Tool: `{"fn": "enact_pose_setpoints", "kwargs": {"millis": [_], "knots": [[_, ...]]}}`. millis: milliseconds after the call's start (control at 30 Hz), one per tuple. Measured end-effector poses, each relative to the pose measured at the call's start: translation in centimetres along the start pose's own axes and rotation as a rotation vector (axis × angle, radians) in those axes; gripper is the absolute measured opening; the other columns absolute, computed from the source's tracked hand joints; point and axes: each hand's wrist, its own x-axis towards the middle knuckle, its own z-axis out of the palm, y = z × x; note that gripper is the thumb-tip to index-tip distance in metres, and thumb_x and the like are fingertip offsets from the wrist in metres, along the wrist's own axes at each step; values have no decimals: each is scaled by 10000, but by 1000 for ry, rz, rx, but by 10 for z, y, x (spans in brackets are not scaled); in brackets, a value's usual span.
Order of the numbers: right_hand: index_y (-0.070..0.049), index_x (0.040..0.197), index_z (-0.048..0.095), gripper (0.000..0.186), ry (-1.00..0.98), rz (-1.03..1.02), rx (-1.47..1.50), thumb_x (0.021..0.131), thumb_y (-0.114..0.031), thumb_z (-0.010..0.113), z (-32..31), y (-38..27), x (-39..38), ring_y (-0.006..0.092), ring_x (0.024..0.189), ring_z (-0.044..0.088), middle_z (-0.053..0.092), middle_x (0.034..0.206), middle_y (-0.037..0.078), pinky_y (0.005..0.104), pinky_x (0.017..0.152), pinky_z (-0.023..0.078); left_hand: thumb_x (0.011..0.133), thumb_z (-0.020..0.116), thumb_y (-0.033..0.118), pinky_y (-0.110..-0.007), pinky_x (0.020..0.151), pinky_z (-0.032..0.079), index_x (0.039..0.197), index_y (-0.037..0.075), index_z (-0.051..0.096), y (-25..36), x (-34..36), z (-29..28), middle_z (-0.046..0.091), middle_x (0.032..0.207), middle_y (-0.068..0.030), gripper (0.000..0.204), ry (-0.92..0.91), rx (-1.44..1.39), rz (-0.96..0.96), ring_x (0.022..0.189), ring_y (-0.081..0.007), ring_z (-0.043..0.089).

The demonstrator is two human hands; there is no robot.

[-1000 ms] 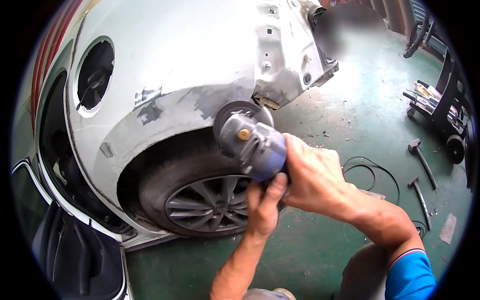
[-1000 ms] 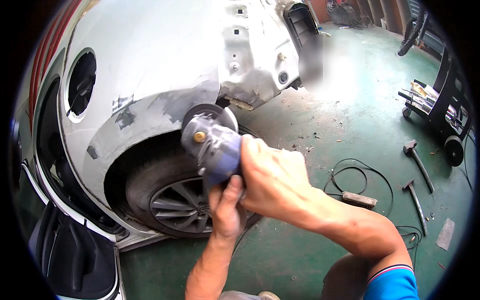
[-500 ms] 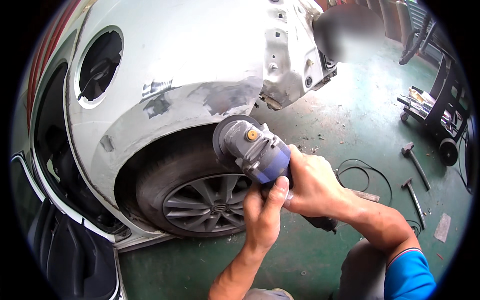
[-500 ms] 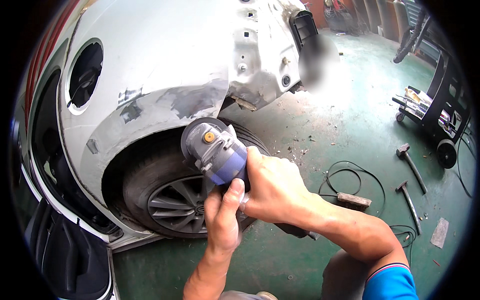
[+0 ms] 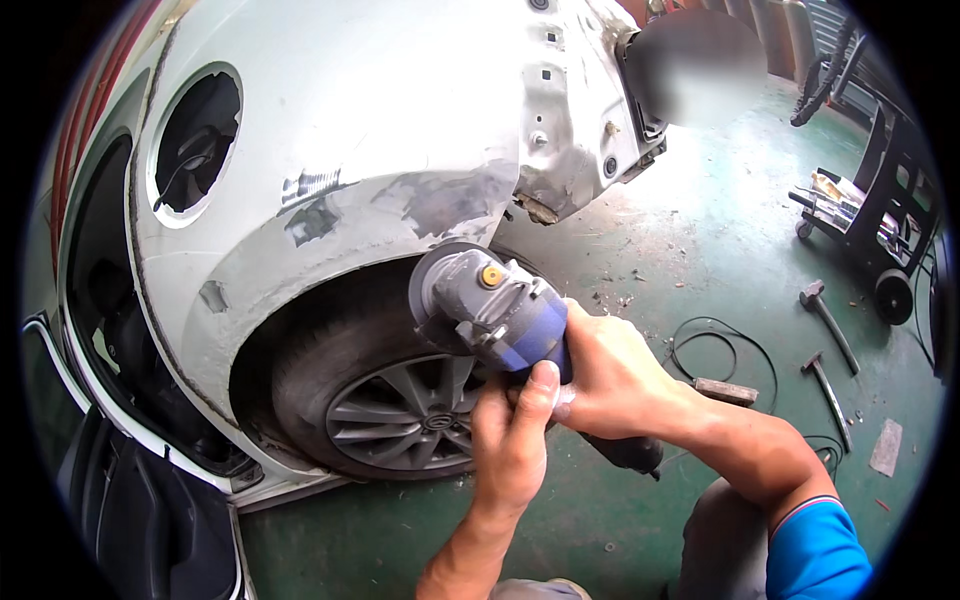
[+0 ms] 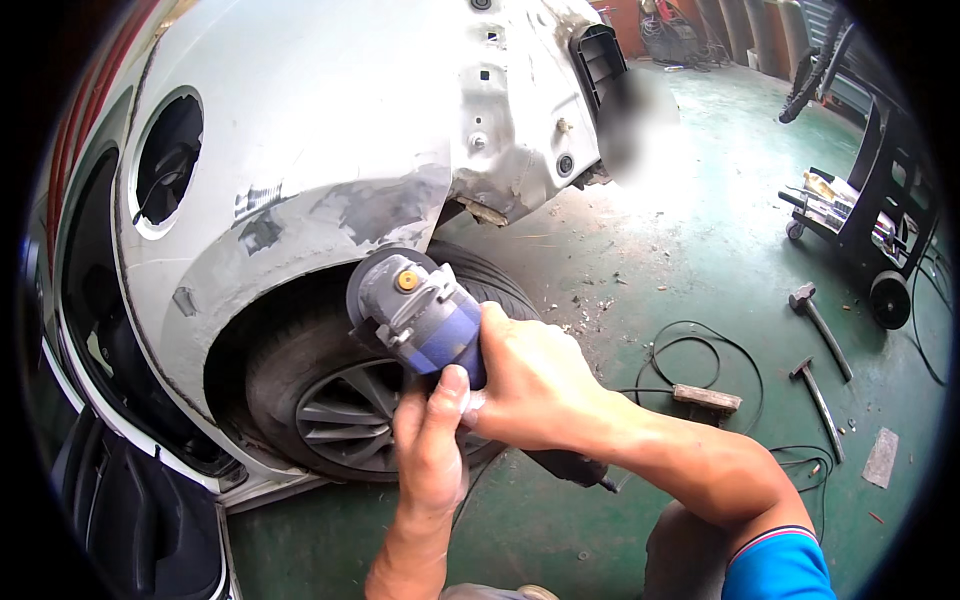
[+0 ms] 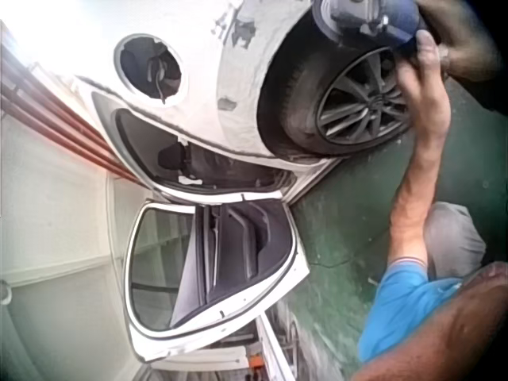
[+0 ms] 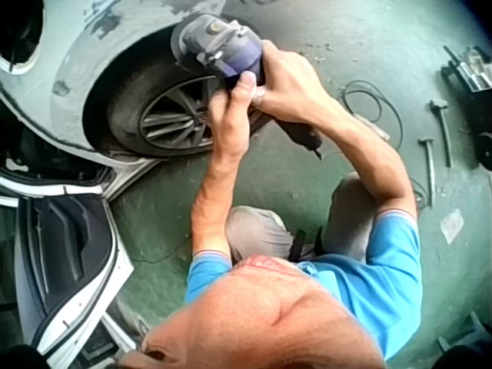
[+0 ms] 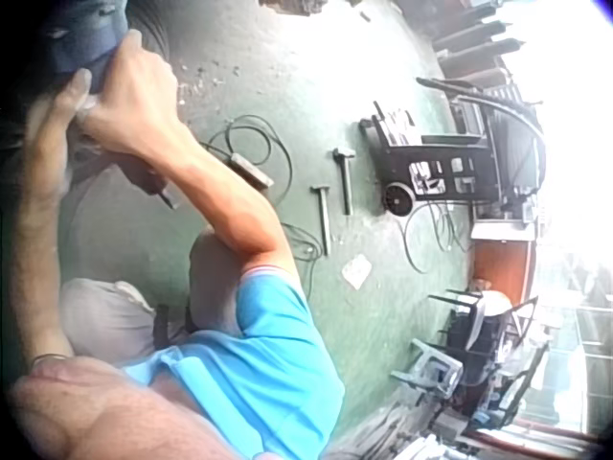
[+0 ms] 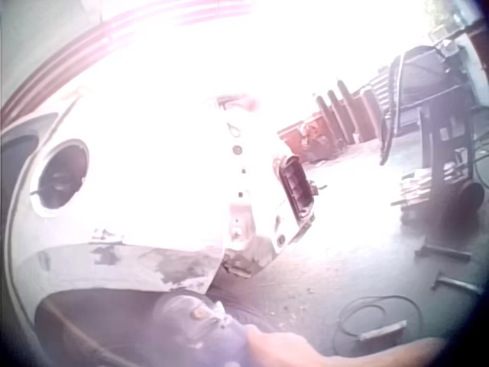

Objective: The person uses an angle grinder to sand the front bumper of a white car, then switches to a spot welder to heat and reshape the metal. The person repeatedly touches the surface to check progress during the repair.

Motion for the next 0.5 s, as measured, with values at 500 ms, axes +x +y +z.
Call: {"fn": "enact_pose_setpoints", "kwargs": {"millis": [500], "knots": [[76, 952, 478, 503, 11, 7, 45, 734, -325, 689, 1, 5, -1, 487, 737, 636, 632, 767, 298, 533, 689, 507, 985, 552, 255, -318, 991, 405, 1317, -52, 514, 3, 1, 4, 572, 1251, -102, 454, -4, 49, -18, 1129, -163, 535]]}}
